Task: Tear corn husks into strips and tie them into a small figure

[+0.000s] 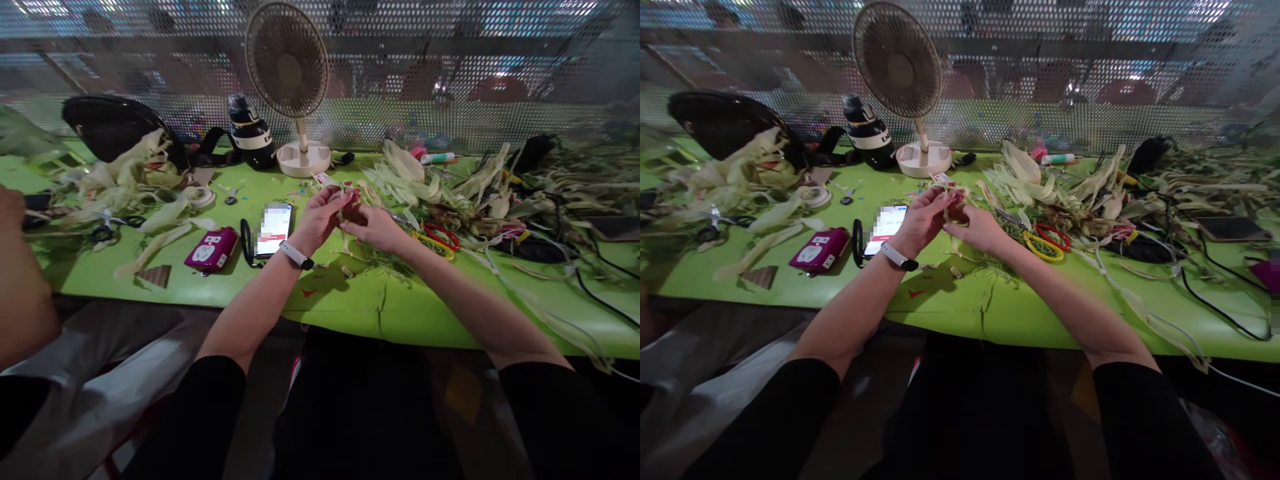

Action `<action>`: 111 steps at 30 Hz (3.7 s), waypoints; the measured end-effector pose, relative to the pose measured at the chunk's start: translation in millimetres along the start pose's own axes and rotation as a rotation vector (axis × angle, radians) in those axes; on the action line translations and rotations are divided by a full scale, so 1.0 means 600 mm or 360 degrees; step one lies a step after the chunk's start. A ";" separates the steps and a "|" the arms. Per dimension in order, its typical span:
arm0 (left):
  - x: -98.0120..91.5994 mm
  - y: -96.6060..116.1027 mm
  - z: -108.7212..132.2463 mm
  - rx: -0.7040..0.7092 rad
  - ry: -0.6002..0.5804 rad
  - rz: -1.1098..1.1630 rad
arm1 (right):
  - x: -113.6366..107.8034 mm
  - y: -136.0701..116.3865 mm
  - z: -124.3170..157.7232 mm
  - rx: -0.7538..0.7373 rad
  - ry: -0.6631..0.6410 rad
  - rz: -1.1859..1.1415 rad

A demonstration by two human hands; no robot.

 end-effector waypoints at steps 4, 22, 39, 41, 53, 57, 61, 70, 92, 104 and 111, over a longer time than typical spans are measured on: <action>-0.003 0.002 -0.002 0.0069 -0.0077 -0.0107 | 0.009 0.016 -0.008 0.0165 -0.0050 -0.0466; -0.012 0.009 -0.011 0.0189 -0.0141 -0.0364 | -0.045 -0.001 0.000 -0.0279 0.0016 0.0031; -0.007 0.004 -0.004 0.0082 -0.0045 -0.0236 | -0.039 -0.017 0.020 -0.0400 0.0480 0.0445; -0.004 0.002 -0.002 0.0077 -0.0041 -0.0166 | -0.019 -0.014 0.019 -0.0299 0.0316 0.0528; -0.017 0.013 -0.010 0.0144 -0.0002 -0.0211 | -0.008 0.010 -0.004 0.0256 0.0045 -0.0710; -0.012 0.006 -0.007 0.0130 -0.0016 -0.0209 | 0.018 0.006 0.003 0.0368 -0.0232 -0.0944; -0.007 -0.004 -0.004 0.0134 -0.0033 -0.0141 | 0.026 0.008 0.003 0.0176 -0.0047 -0.0723; -0.011 0.000 -0.007 0.0083 0.0026 -0.0169 | 0.029 0.013 0.002 0.0421 -0.0052 -0.0906; -0.006 0.016 0.000 0.0038 -0.0136 -0.0288 | -0.063 0.020 -0.015 -0.0312 0.0287 0.0111; -0.005 0.011 -0.003 0.0147 -0.0297 -0.0525 | -0.048 0.031 -0.019 -0.0075 0.0171 -0.0317; -0.007 0.012 -0.003 0.0182 -0.0192 -0.0584 | -0.038 0.043 -0.028 0.0065 0.0149 -0.0742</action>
Point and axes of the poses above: each hand's wrist, its own z-axis away from the middle knuckle, its own x-axis out of the palm, y = z × x, the point moved 4 cm from there along -z, towards the middle knuckle, and after that the axes turned 2 degrees about z, right-handed, at the moved point
